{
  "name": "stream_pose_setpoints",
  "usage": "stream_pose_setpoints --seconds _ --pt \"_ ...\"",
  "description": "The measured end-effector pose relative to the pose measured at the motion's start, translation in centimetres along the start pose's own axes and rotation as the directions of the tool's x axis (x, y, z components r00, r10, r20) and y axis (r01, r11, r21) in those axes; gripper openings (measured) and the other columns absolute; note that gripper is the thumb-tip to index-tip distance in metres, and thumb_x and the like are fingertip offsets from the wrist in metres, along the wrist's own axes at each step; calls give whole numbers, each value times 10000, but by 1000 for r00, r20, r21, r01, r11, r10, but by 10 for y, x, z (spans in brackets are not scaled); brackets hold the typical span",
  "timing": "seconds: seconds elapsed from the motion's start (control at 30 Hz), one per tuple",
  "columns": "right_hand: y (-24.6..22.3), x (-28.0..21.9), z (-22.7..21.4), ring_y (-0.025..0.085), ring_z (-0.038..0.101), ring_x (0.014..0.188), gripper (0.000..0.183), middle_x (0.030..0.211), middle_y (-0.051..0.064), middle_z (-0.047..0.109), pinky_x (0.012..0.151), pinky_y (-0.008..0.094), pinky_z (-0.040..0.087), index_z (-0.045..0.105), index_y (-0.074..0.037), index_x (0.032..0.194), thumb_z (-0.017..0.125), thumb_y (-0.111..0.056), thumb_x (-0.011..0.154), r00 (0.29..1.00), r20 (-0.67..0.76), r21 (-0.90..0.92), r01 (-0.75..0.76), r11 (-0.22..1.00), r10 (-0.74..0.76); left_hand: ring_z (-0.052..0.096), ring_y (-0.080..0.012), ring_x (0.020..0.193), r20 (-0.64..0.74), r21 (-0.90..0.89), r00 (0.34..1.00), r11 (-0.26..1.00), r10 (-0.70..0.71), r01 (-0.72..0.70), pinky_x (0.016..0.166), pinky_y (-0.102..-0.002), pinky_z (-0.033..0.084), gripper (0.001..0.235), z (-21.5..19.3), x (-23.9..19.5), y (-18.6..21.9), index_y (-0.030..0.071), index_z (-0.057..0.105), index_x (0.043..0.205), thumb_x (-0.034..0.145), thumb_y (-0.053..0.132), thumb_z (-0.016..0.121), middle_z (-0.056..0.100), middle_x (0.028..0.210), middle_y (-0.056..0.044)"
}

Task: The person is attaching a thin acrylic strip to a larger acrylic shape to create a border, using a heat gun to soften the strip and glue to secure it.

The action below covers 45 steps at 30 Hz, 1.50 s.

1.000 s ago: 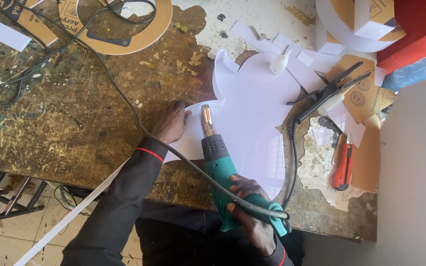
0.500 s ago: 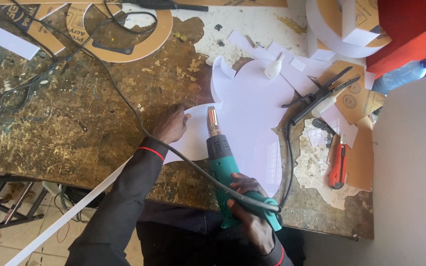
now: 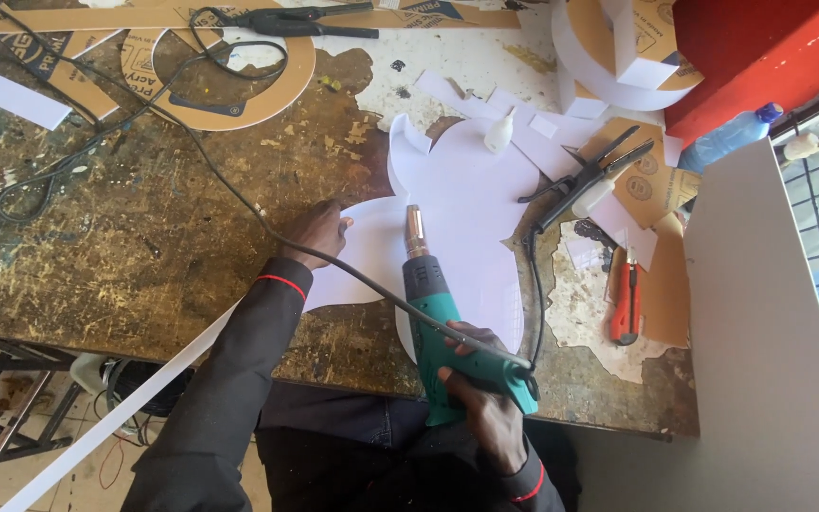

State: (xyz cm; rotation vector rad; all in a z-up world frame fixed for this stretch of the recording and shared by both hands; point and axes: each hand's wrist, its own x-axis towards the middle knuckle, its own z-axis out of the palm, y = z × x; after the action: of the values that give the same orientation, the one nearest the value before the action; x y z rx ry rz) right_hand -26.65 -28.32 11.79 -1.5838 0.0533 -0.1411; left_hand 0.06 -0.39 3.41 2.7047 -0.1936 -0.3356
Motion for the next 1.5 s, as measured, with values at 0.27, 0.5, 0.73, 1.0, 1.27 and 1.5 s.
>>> stream_pose_setpoints --seconds 0.27,0.5,0.73,1.0,1.27,1.5 --pt "-6 3 27 337 740 1365 268 1303 156 804 1170 555 578 753 -133 1036 871 -101 797 994 58 20 89 996 -90 782 -457 1056 36 -34 999 999 -16 17 797 -593 614 268 -4 -3 3 8 722 1274 1175 243 638 778 1293 -236" --pt "3 9 21 323 718 1407 260 1287 93 780 1181 564 564 736 -150 1063 851 -121 832 995 36 3 97 995 -97 788 -440 1028 7 2 1000 1000 -6 6 774 -582 597 206 3 2 0 33 712 1243 1155 215 674 801 1236 -210" --pt "-10 19 8 325 751 1362 215 1152 91 807 1202 543 593 796 -93 1051 855 -107 846 984 -34 -123 170 978 -176 785 -450 925 -25 15 999 999 29 -29 658 -576 575 203 6 4 -5 19 731 1168 1134 215 692 805 1169 -224" --pt "8 67 -4 238 706 1462 243 1426 36 750 1300 570 605 739 -207 1158 863 -110 972 911 45 -118 413 903 -411 766 -488 1039 38 -73 999 997 -21 23 728 -608 573 198 -5 -2 2 15 719 1220 1147 188 655 778 1238 -261" --pt "-79 190 73 283 735 1247 260 1181 65 817 1144 518 521 800 -149 1131 934 -119 911 899 -91 -275 391 878 -429 792 -448 1184 -67 0 992 995 104 -105 953 -584 646 290 15 -7 -12 24 639 1321 1166 258 565 770 1237 -247" --pt "-8 307 129 251 789 1127 281 1124 123 838 1049 456 573 831 -154 1187 959 -203 941 827 -193 -251 479 841 -529 823 -465 1089 -133 -53 989 996 68 -76 882 -625 653 256 35 8 -19 45 686 1290 1120 221 612 802 1149 -218"
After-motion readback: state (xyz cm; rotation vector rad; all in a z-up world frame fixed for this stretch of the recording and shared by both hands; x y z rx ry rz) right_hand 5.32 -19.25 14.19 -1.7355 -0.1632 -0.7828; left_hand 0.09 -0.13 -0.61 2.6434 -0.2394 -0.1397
